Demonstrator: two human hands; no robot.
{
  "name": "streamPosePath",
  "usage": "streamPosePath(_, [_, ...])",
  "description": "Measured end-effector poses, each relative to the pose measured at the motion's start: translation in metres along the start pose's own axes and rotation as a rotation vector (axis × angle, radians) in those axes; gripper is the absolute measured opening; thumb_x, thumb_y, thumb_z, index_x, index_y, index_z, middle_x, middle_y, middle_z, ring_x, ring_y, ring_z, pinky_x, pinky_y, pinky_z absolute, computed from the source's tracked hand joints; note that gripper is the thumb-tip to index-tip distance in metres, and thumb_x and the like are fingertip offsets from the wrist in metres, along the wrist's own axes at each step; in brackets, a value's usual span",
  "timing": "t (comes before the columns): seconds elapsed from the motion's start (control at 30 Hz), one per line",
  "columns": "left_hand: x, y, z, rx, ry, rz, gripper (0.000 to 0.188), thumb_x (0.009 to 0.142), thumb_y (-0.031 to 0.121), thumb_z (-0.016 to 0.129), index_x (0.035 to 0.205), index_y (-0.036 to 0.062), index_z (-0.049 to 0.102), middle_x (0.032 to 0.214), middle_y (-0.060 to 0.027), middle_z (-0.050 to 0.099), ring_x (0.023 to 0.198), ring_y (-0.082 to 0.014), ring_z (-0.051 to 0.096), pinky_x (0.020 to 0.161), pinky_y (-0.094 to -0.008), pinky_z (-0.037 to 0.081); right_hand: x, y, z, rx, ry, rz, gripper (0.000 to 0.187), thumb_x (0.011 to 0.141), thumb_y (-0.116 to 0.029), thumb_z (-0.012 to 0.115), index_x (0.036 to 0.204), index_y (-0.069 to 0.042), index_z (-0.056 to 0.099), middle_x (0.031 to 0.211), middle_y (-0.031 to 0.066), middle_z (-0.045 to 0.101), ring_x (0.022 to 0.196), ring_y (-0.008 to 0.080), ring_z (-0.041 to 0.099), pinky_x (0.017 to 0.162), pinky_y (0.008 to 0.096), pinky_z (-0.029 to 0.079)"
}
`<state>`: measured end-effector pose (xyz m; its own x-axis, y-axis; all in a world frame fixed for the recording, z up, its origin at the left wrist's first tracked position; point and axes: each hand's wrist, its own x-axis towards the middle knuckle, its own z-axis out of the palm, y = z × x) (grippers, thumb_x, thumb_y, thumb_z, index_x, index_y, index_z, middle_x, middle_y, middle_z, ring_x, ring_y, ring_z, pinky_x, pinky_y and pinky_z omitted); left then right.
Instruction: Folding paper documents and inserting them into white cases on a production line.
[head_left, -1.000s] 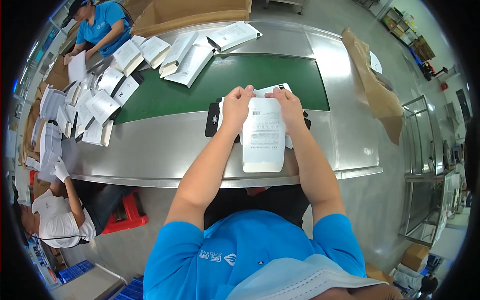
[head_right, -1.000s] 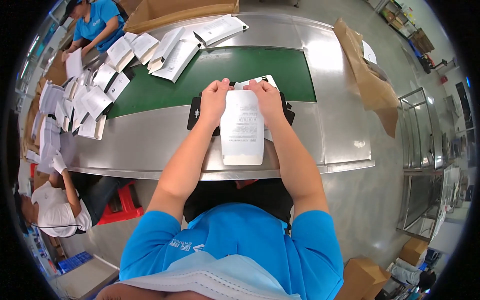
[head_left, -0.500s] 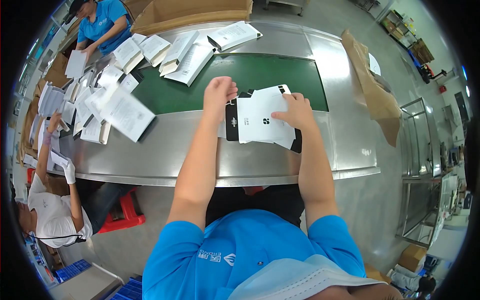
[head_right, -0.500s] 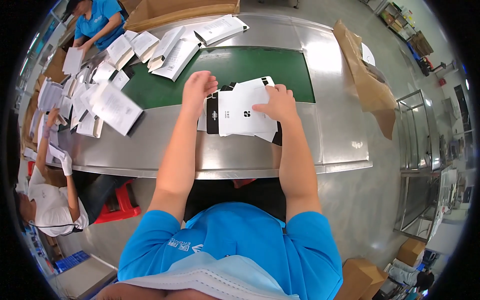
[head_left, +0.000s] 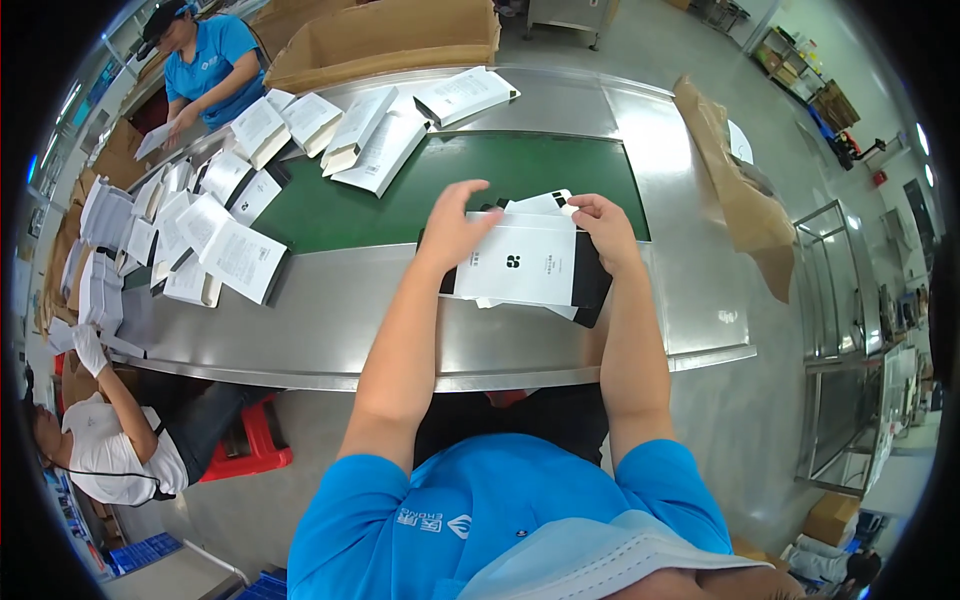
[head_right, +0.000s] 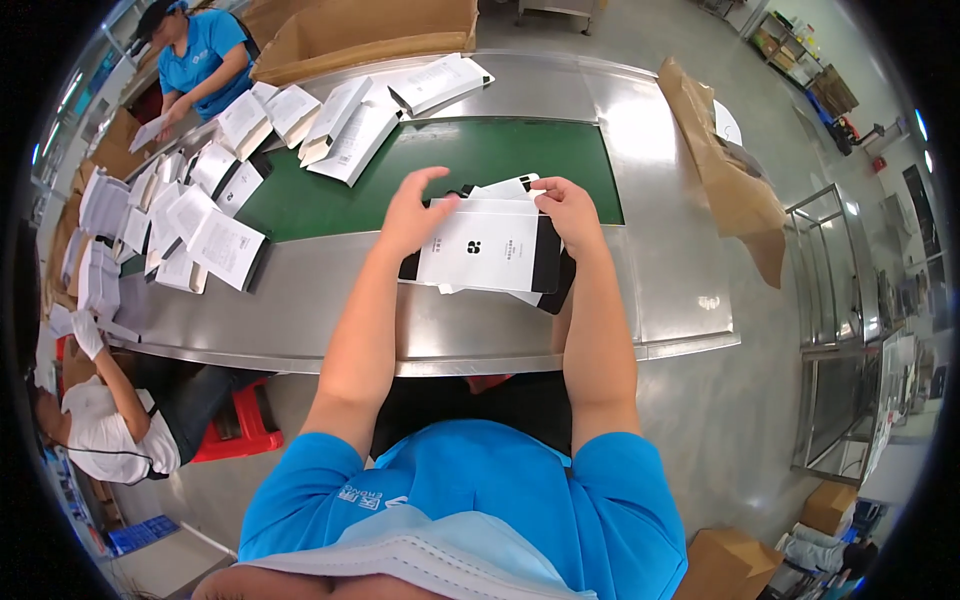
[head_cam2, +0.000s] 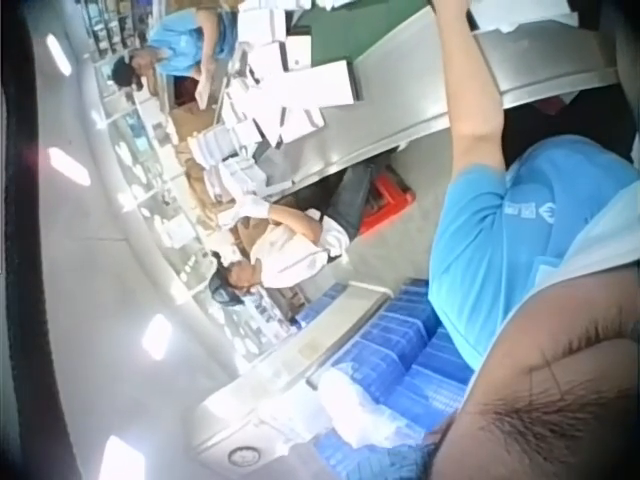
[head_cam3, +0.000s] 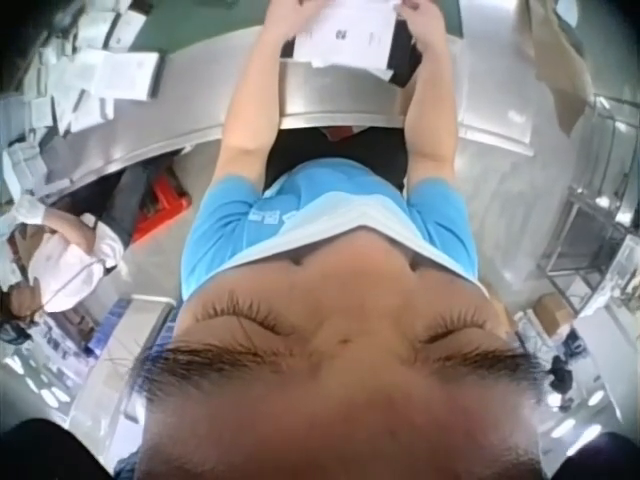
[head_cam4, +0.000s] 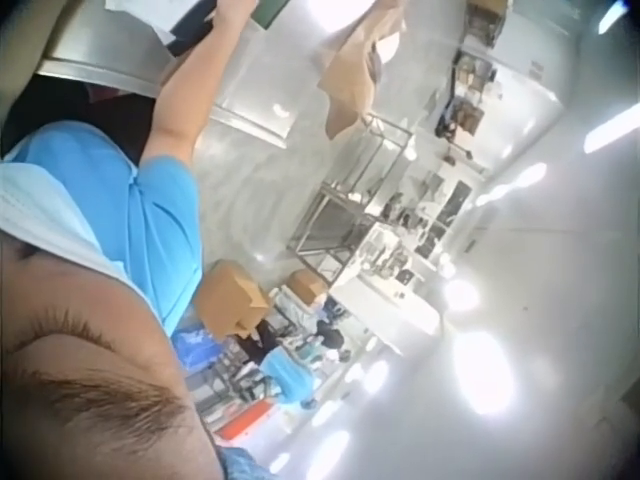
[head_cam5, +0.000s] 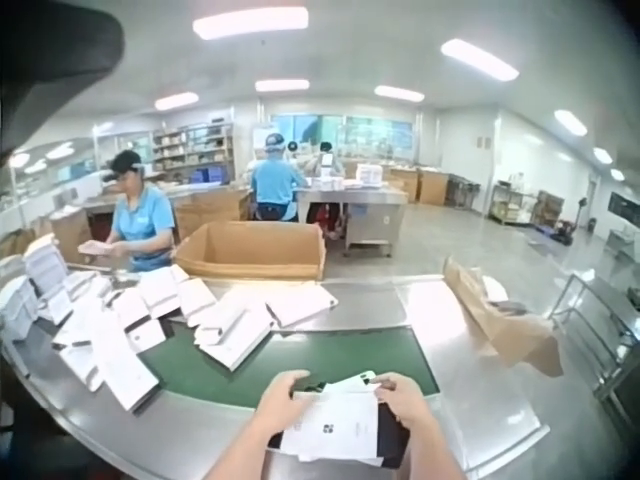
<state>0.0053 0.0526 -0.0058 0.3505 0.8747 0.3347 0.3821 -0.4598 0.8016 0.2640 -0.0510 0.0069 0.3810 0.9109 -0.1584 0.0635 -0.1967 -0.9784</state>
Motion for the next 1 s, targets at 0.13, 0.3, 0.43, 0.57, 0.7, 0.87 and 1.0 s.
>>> streamPosePath(0.13, [-0.017,0.049,-0.009,0.075,-0.464,0.137,0.095,0.069,0.031,0.091,0.15,0.0157,0.045,0.155,-0.0161,0.042,0.145,-0.0348,0.036,0.12,-0.0452,0.031,0.01,0.007,-0.013,0.373,-0.036,0.072,0.021,0.096,0.001,0.057,0.117,-0.001,0.063,0.083,-0.0027,0.057,0.071,0.0073,0.054,0.067,0.0236,0.049])
streamPosePath(0.3, [-0.037,0.066,-0.005,0.387,-0.728,0.214,0.11,0.061,0.026,0.093,0.156,0.025,0.038,0.165,-0.0166,0.026,0.152,-0.0408,0.023,0.125,-0.053,0.021,0.008,0.003,0.004,0.455,-0.146,0.099,0.02,0.096,-0.008,0.06,0.115,-0.004,0.063,0.088,-0.0023,0.058,0.074,0.0073,0.053,0.072,0.0258,0.049])
streamPosePath(0.43, [-0.036,0.045,0.012,0.329,-0.514,0.262,0.078,0.073,0.014,0.083,0.145,0.0215,0.055,0.153,-0.0177,0.045,0.142,-0.0377,0.042,0.119,-0.0492,0.034,0.004,0.0,0.012,0.372,-0.124,0.09,0.024,0.1,-0.023,0.06,0.116,-0.004,0.063,0.095,0.0004,0.059,0.081,0.0111,0.058,0.075,0.0287,0.051])
streamPosePath(0.57, [-0.021,0.047,0.0,0.169,-0.156,0.3,0.03,0.08,0.003,0.074,0.109,0.0075,0.075,0.107,-0.0157,0.073,0.097,-0.0305,0.07,0.085,-0.039,0.056,0.008,0.006,0.008,0.502,-0.097,0.048,0.033,0.104,-0.029,0.055,0.124,-0.003,0.061,0.109,0.0052,0.06,0.087,0.0159,0.06,0.079,0.0313,0.052])
streamPosePath(0.7, [-0.023,0.056,-0.009,-0.054,0.496,0.479,0.018,0.09,0.003,0.067,0.107,0.0007,0.071,0.102,-0.0163,0.071,0.089,-0.0298,0.068,0.079,-0.0341,0.055,-0.006,-0.002,0.031,0.386,-0.174,-0.1,0.05,0.104,-0.027,0.055,0.147,-0.006,0.044,0.135,0.0121,0.055,0.11,0.0218,0.059,0.095,0.0368,0.051])
streamPosePath(0.87, [-0.038,0.059,0.004,-0.135,0.536,0.53,0.023,0.095,0.005,0.06,0.115,-0.0056,0.061,0.1,-0.0177,0.07,0.087,-0.0274,0.068,0.078,-0.0342,0.054,-0.013,0.005,0.057,0.117,-0.224,-0.294,0.069,0.1,-0.021,0.063,0.158,-0.009,0.026,0.148,0.0135,0.045,0.126,0.024,0.052,0.107,0.0398,0.044])
streamPosePath(1.0, [-0.033,0.06,0.011,-0.411,0.462,0.339,0.034,0.101,0.017,0.057,0.124,-0.0074,0.053,0.109,-0.019,0.069,0.097,-0.0257,0.067,0.086,-0.0353,0.052,-0.004,0.016,0.051,0.086,-0.15,-0.261,0.041,0.102,-0.018,0.063,0.139,-0.002,0.052,0.121,0.0056,0.067,0.11,0.0152,0.061,0.098,0.0326,0.048])
